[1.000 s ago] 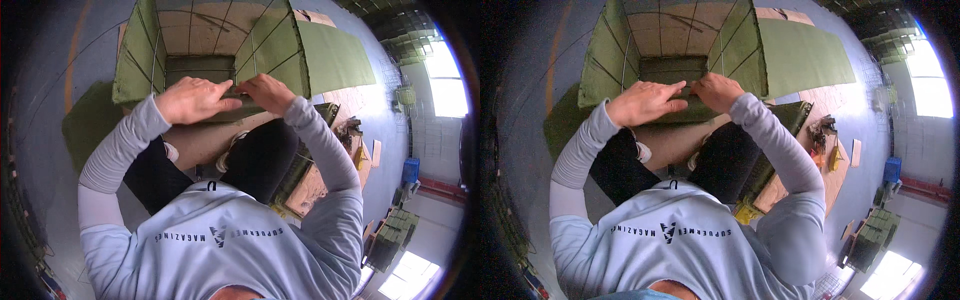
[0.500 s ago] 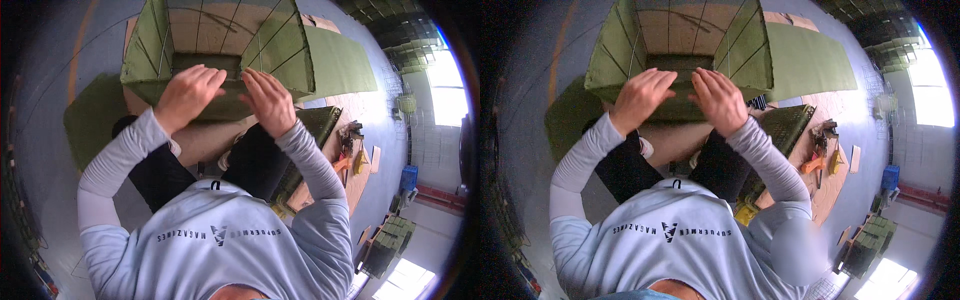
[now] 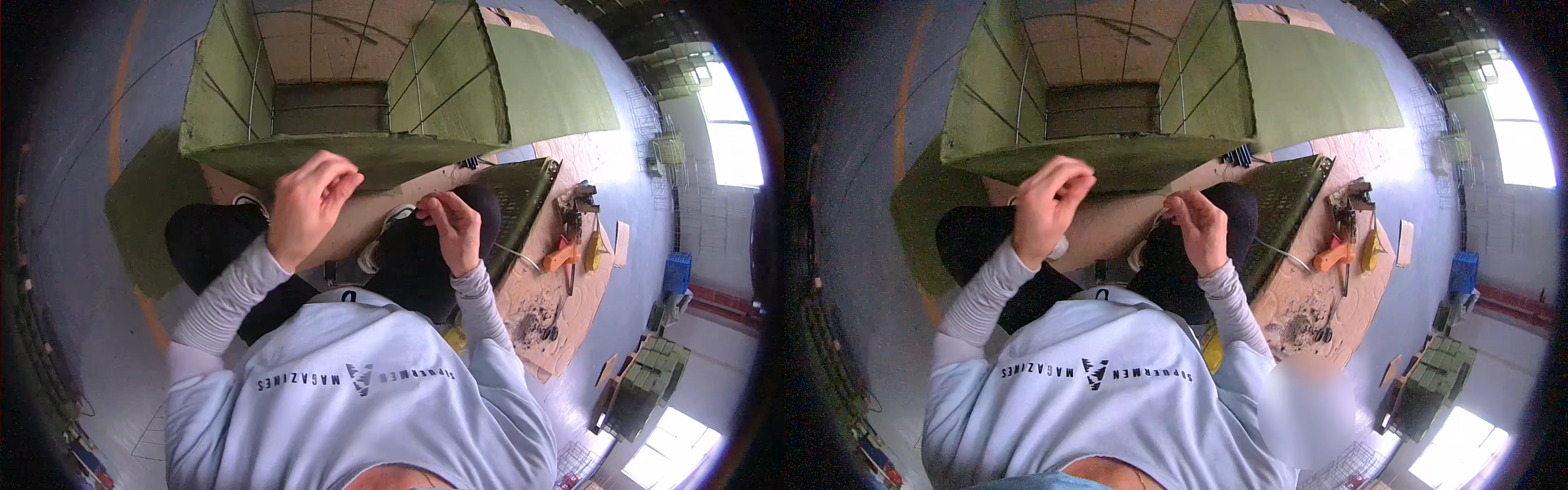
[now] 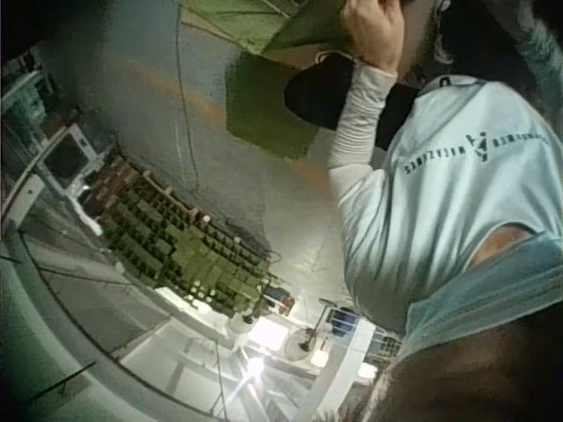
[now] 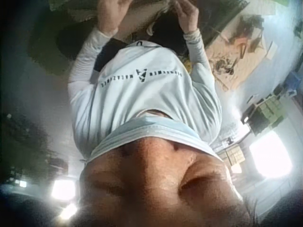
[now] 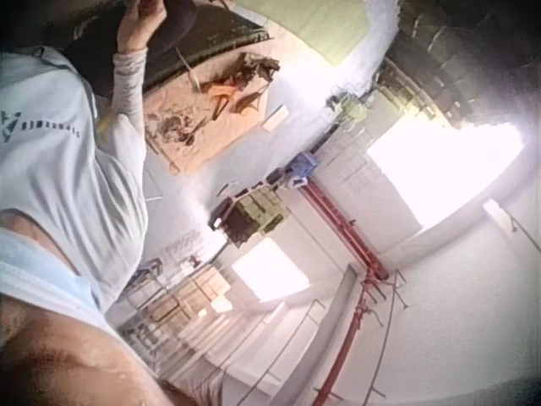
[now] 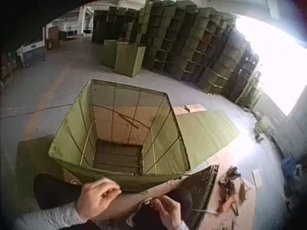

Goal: Sewing and securing green mesh fabric onto a rectangular wire frame to assemble a basket.

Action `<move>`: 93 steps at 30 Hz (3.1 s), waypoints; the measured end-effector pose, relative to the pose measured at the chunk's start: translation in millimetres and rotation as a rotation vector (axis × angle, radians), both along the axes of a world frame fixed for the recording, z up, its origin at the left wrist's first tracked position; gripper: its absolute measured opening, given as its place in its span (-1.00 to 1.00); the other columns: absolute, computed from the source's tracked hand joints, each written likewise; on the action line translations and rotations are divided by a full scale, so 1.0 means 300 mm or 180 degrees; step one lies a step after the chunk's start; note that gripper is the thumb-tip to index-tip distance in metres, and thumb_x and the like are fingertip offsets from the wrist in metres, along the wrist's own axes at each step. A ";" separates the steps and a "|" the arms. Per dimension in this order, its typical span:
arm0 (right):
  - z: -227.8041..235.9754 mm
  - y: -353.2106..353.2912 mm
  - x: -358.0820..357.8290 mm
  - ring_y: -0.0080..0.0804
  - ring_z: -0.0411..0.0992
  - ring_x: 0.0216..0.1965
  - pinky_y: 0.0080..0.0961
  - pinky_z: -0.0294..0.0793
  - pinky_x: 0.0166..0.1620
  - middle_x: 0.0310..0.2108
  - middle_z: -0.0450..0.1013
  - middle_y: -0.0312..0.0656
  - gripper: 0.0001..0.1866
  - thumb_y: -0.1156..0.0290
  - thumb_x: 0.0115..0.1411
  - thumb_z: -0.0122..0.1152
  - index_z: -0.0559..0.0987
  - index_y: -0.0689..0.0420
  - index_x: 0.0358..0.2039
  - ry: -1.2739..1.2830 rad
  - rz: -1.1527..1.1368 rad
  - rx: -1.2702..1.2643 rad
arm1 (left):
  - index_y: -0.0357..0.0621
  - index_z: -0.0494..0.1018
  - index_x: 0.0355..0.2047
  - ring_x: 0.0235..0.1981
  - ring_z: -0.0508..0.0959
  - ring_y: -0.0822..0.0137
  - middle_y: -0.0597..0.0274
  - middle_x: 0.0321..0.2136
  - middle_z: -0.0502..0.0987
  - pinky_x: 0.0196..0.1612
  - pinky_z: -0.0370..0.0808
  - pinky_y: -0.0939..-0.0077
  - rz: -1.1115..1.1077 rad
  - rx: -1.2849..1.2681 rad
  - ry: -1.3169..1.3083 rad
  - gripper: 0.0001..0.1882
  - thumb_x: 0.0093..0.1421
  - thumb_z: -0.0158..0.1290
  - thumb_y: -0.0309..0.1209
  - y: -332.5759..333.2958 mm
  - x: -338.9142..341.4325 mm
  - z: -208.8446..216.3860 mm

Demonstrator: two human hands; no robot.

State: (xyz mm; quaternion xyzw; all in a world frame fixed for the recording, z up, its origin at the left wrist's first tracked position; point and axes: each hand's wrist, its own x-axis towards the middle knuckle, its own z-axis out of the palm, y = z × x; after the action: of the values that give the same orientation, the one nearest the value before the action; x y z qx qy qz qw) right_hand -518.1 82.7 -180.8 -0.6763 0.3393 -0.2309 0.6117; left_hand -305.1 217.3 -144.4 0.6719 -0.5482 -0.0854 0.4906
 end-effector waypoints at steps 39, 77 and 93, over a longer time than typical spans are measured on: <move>-0.489 -0.098 -1.731 -0.01 0.49 -0.25 -0.19 0.47 -0.19 -0.34 0.52 0.00 -0.75 0.30 0.05 0.14 0.55 0.12 -0.27 0.4983 -0.3136 -0.1480 | -0.19 0.53 -0.17 -0.60 0.17 0.65 0.51 -0.63 0.24 -0.55 0.07 0.71 0.0478 -0.0004 0.1626 -0.74 0.32 -0.06 -0.30 -0.240 0.301 0.103; 0.608 -0.148 0.174 -0.04 0.48 -0.52 -0.20 0.41 -0.45 -0.64 0.45 -0.03 -0.54 -0.05 -0.09 0.35 0.62 0.11 -0.38 0.2699 0.2161 -0.2915 | -0.13 0.59 -0.39 -0.65 0.30 0.65 0.49 -0.70 0.36 -0.59 0.22 0.70 -0.0718 -0.0340 0.1725 -0.73 0.24 0.07 -0.20 -0.252 0.331 0.192; 0.549 -0.188 0.155 -0.03 0.49 -0.48 -0.14 0.44 -0.41 -0.56 0.47 -0.04 -0.65 0.13 -0.02 0.33 0.56 0.14 -0.36 0.2582 0.2141 -0.3721 | -0.14 0.58 -0.39 -0.66 0.31 0.64 0.48 -0.72 0.35 -0.60 0.23 0.69 -0.0898 -0.0584 0.1680 -0.71 0.28 0.01 -0.20 -0.212 0.351 0.195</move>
State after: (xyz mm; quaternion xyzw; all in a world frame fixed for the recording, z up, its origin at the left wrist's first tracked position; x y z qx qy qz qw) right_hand -471.7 26.2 -16.0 -0.9862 0.1366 0.0906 0.0221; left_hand -199.6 153.7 -85.9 0.4967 -0.4952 -0.2743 0.6579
